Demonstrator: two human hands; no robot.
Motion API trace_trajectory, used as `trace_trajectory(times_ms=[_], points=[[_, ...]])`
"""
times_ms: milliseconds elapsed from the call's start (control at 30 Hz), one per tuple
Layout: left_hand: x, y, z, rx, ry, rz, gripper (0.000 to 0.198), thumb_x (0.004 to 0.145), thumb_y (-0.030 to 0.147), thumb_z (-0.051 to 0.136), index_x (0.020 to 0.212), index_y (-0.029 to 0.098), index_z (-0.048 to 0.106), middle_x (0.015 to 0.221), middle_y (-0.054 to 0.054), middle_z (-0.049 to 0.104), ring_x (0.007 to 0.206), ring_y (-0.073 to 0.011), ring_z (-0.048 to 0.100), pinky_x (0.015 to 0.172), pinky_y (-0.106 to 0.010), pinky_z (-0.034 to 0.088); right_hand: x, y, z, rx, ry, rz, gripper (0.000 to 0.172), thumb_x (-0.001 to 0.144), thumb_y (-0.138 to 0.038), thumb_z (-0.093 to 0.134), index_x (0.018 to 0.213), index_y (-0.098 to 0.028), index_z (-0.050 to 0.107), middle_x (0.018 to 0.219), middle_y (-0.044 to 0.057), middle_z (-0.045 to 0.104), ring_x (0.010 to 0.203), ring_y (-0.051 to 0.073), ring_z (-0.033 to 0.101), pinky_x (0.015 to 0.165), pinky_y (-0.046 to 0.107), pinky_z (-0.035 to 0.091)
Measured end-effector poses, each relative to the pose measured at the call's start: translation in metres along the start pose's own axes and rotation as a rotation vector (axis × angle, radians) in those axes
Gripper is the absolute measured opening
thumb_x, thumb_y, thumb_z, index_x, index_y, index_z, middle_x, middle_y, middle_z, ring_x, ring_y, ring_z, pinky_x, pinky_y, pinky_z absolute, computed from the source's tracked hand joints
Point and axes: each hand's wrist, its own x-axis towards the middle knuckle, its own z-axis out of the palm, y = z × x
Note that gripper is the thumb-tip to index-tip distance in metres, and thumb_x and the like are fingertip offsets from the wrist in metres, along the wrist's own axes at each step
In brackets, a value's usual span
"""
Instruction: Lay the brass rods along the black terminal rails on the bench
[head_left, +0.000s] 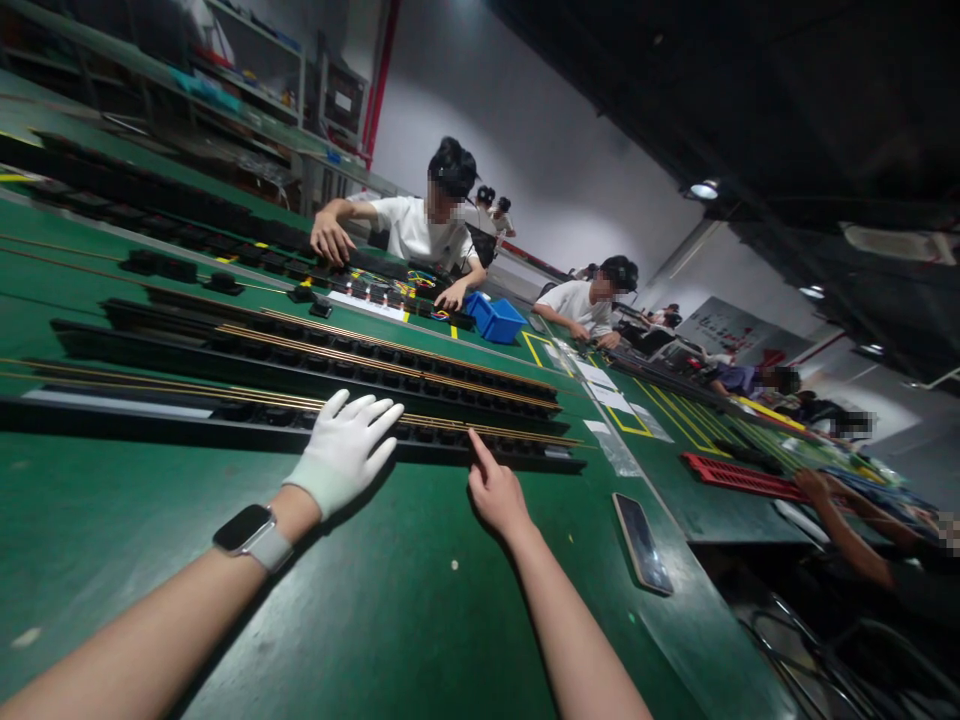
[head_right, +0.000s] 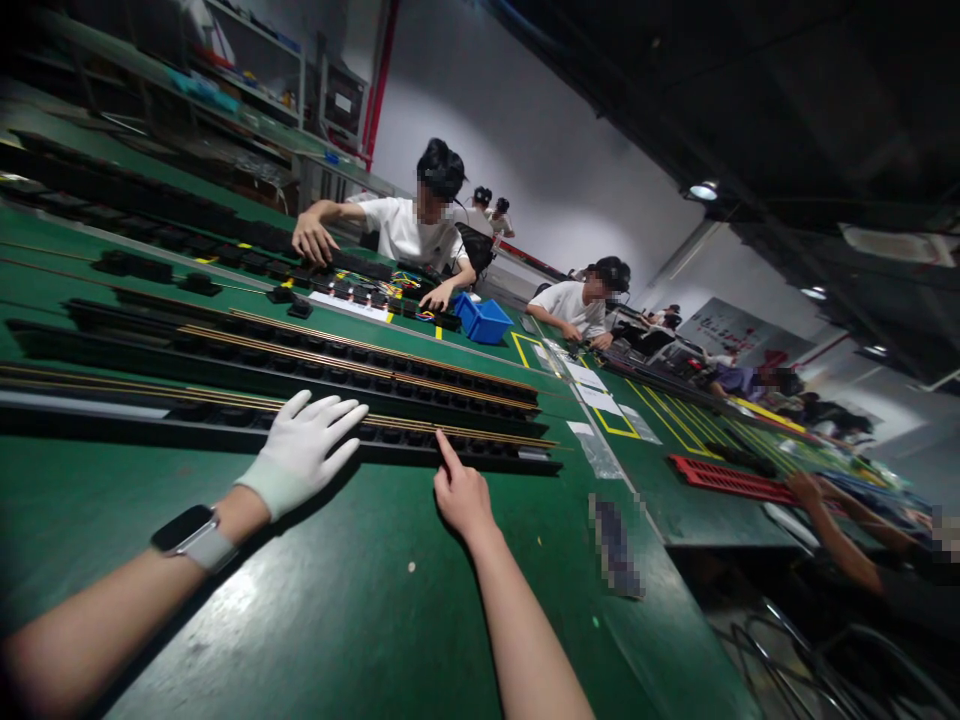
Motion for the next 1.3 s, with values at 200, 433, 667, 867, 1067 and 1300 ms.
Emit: trace_trajectory(times_ms=[200,433,667,867,1067,1300], points=[[0.0,0.0,0.004,0.021,-0.001,-0.014,0.049,0.101,0.042,0.045,0.147,0.029,0.057,0.147,-0.008,0.064,0.14,-0.0315,0.053,0.127,-0.056,0.019,0.001,0.0,-0.003,-0.04,0.019,0.004,0.068,0.1,-0.025,0.045,0.164,-0.042,0.03,0.067,-0.006,0.069,0.056,0.018,0.062,0.058,0.026,0.034],[0.0,0.001,0.001,0.013,-0.005,0.0,0.05,0.1,0.041,0.047,0.147,0.027,0.057,0.147,-0.009,0.064,0.14,-0.0321,0.053,0.126,-0.056,0.02,0.0,0.003,0.004,-0.02,0.188,-0.07,0.056,0.106,-0.029,0.042,0.161,-0.036,0.039,0.082,-0.001,0.073,0.073,0.02,0.068,0.068,0.028,0.046],[0.0,-0.001,0.003,0.035,-0.007,0.015,0.05,0.1,0.041,0.047,0.146,0.025,0.058,0.146,-0.01,0.064,0.138,-0.0341,0.055,0.124,-0.058,0.023,0.014,0.006,-0.001,-0.067,0.516,-0.199,0.058,0.107,-0.029,0.04,0.164,-0.026,0.033,0.145,0.013,0.059,0.137,0.027,0.052,0.114,0.049,0.041],[0.0,-0.002,0.004,0.056,0.008,0.017,0.049,0.1,0.041,0.048,0.146,0.028,0.058,0.145,-0.009,0.065,0.137,-0.0334,0.055,0.124,-0.058,0.024,0.031,-0.002,0.003,-0.171,0.431,-0.238,0.064,0.107,-0.031,0.038,0.168,-0.021,0.02,0.169,0.01,0.034,0.16,0.026,0.02,0.128,0.054,0.021],[0.0,-0.002,0.003,0.059,-0.005,0.017,0.05,0.1,0.042,0.047,0.147,0.027,0.057,0.147,-0.009,0.064,0.138,-0.0334,0.055,0.125,-0.058,0.023,0.034,-0.002,0.009,-0.178,0.359,-0.216,0.054,0.107,-0.036,0.041,0.159,-0.021,0.042,0.158,0.009,0.052,0.151,0.025,0.038,0.128,0.05,0.02],[0.002,0.003,-0.002,0.02,0.014,-0.006,0.056,0.099,0.041,0.047,0.153,0.023,0.05,0.155,-0.013,0.056,0.143,-0.034,0.05,0.126,-0.058,0.022,0.034,-0.004,0.008,-0.156,0.351,-0.196,0.049,0.107,-0.037,0.043,0.153,-0.02,0.051,0.151,0.008,0.059,0.145,0.024,0.046,0.127,0.048,0.023]])
